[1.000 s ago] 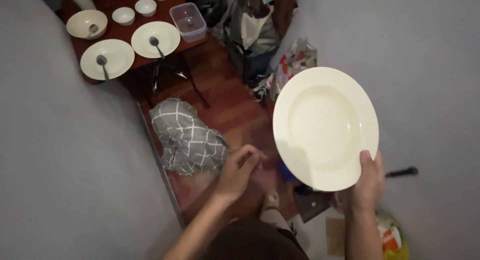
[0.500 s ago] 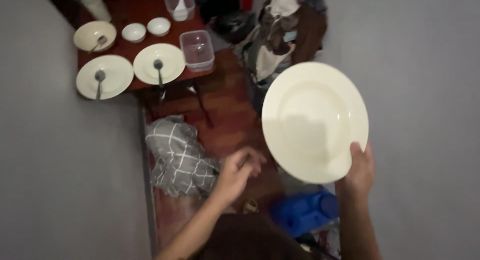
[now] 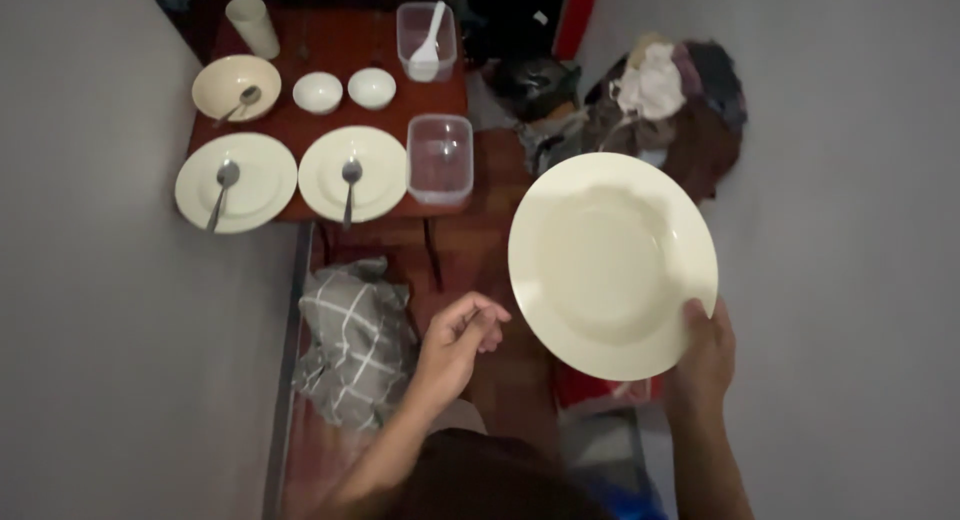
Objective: Setting a dining table with plates, bowls, and cutlery from a dish rack.
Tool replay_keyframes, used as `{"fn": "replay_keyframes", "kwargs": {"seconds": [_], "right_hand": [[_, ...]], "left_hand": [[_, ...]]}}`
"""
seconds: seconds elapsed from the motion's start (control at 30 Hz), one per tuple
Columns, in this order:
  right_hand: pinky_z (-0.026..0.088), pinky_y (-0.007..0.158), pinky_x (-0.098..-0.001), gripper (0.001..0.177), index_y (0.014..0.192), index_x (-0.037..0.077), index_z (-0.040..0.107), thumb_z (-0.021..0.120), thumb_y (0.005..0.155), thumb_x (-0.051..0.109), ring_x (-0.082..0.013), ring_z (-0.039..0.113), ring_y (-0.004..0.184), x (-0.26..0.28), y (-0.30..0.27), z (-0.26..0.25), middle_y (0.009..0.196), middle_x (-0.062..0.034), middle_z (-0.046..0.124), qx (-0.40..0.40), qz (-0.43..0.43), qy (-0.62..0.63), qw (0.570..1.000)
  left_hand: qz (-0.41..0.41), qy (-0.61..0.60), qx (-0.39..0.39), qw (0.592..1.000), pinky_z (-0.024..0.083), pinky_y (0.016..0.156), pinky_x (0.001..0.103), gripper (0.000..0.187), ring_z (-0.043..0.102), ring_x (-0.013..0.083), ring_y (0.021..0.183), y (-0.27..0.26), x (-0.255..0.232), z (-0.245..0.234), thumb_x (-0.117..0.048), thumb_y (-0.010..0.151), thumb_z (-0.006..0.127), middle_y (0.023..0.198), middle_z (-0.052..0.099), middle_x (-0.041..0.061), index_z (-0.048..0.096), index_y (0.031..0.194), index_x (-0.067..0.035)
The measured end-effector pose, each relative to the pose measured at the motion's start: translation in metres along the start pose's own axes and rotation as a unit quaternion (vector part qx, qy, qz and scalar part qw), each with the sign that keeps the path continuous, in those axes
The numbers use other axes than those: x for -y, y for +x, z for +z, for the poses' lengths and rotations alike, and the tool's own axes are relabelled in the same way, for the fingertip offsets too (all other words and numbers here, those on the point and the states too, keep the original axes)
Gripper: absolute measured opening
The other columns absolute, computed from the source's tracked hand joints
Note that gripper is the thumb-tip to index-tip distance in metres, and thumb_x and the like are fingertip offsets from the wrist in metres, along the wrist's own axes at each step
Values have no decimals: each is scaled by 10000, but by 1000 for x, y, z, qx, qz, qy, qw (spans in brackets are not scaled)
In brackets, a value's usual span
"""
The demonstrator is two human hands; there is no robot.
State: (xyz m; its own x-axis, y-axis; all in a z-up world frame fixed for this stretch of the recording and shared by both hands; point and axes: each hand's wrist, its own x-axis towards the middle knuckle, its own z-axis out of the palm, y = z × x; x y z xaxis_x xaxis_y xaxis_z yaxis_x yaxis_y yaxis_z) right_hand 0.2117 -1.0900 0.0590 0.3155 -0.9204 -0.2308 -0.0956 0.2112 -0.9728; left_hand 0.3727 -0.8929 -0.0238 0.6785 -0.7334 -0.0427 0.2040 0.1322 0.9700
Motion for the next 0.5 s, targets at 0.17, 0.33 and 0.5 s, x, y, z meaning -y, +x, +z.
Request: {"fn": "replay_keyframes", "kwargs": {"seconds": [0.17,0.33,0.5], "right_hand": [[541,904,-355,438,1408,-18,518,470,1038,212,-215,654,1060,-8,104,60,1234,-124,658,36,-69,53,996],[522,919,-336,403,1401,-10,514,491,1058,199,-198,634,1078,0,182,141,1250,-121,641,91,-69,120,986],[488,956,-292,393,1415,-23,540,493,1086,186,-166,622,1101,6,236,191,1272,-96,653,159,-140,107,971]], "left_hand": [[19,-7,-15,1000,482,676,244,257,576,80,724,99,-10,-35,-241,1069,540,764,620,-5,682,987,-43],[9,11,-56,998,482,667,247,253,582,86,709,182,-33,-88,-225,1060,539,748,628,3,690,977,-41],[16,23,-93,995,479,658,249,249,564,89,705,242,-53,-127,-197,1053,513,763,627,3,688,989,-33]]}}
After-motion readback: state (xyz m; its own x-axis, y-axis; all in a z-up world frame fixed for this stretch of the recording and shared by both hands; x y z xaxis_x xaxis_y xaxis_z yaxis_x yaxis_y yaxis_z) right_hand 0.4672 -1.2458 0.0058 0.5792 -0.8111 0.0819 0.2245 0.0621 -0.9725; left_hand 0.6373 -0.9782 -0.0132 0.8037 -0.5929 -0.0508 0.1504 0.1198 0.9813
